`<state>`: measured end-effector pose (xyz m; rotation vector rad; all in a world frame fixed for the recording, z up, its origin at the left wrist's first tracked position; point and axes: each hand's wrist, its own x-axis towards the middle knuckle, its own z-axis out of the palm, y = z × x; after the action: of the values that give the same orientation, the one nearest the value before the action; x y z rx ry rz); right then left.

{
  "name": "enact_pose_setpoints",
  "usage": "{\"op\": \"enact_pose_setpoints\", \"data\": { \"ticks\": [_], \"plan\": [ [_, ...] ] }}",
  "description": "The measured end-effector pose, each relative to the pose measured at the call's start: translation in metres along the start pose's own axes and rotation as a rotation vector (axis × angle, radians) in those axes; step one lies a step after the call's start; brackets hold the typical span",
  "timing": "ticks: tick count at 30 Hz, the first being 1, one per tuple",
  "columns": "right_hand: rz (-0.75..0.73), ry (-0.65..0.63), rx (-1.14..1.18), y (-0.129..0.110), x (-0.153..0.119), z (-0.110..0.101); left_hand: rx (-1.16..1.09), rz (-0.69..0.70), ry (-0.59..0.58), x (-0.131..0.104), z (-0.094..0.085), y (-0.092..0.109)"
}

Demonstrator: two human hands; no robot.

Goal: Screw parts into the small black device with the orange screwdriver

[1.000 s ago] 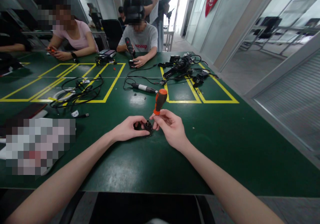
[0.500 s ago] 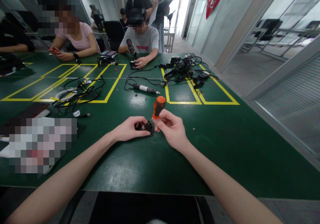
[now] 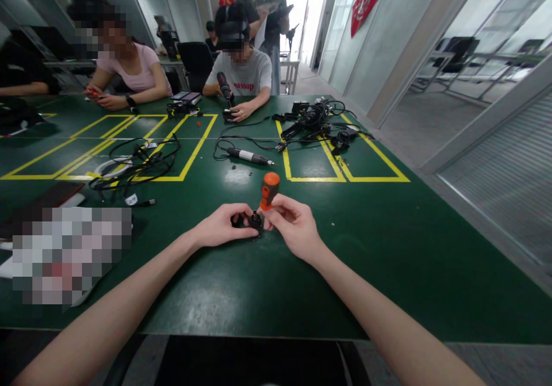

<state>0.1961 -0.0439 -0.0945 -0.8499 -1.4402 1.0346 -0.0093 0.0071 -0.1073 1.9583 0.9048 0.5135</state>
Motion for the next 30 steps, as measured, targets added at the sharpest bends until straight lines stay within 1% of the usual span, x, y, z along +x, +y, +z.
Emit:
{"op": "enact_pose_setpoints", "data": {
  "ticks": [2, 5, 8, 10, 12, 19, 23, 26, 28, 30],
  "plan": [
    [0.013, -0.031, 0.005, -0.0011, 0.0002, -0.0004, -0.015, -0.001, -0.002, -0.0003, 0.0002, -0.0005],
    [0.031, -0.044, 0.041, -0.0017, -0.0008, 0.0012, -0.017, 0.000, -0.003, -0.0005, 0.0000, -0.0004],
    [0.005, -0.035, 0.067, -0.0012, -0.0022, 0.0031, 0.008, 0.002, -0.005, -0.0005, -0.0005, 0.0008],
    [-0.001, -0.028, 0.045, -0.0001, -0.0025, 0.0036, 0.018, -0.001, -0.006, -0.0005, -0.0006, 0.0012],
    [0.008, -0.018, 0.026, 0.0011, -0.0019, 0.0034, 0.019, -0.003, -0.004, -0.0004, -0.0004, 0.0008],
    [0.032, -0.020, 0.068, 0.0042, 0.0016, -0.0010, 0.021, 0.009, 0.006, 0.0000, 0.0000, -0.0012],
    [0.028, 0.011, 0.005, 0.0037, 0.0011, -0.0025, 0.017, 0.009, 0.005, -0.0002, -0.0005, 0.0000],
    [-0.008, 0.026, -0.048, 0.0022, 0.0010, -0.0029, 0.022, 0.002, 0.001, -0.0003, -0.0005, 0.0000],
    [-0.024, 0.022, -0.067, 0.0016, 0.0012, -0.0030, 0.033, 0.000, 0.002, -0.0002, -0.0002, -0.0006],
    [-0.009, 0.012, -0.065, 0.0019, 0.0013, -0.0026, 0.040, 0.003, 0.008, -0.0001, 0.0002, -0.0013]
  ]
}}
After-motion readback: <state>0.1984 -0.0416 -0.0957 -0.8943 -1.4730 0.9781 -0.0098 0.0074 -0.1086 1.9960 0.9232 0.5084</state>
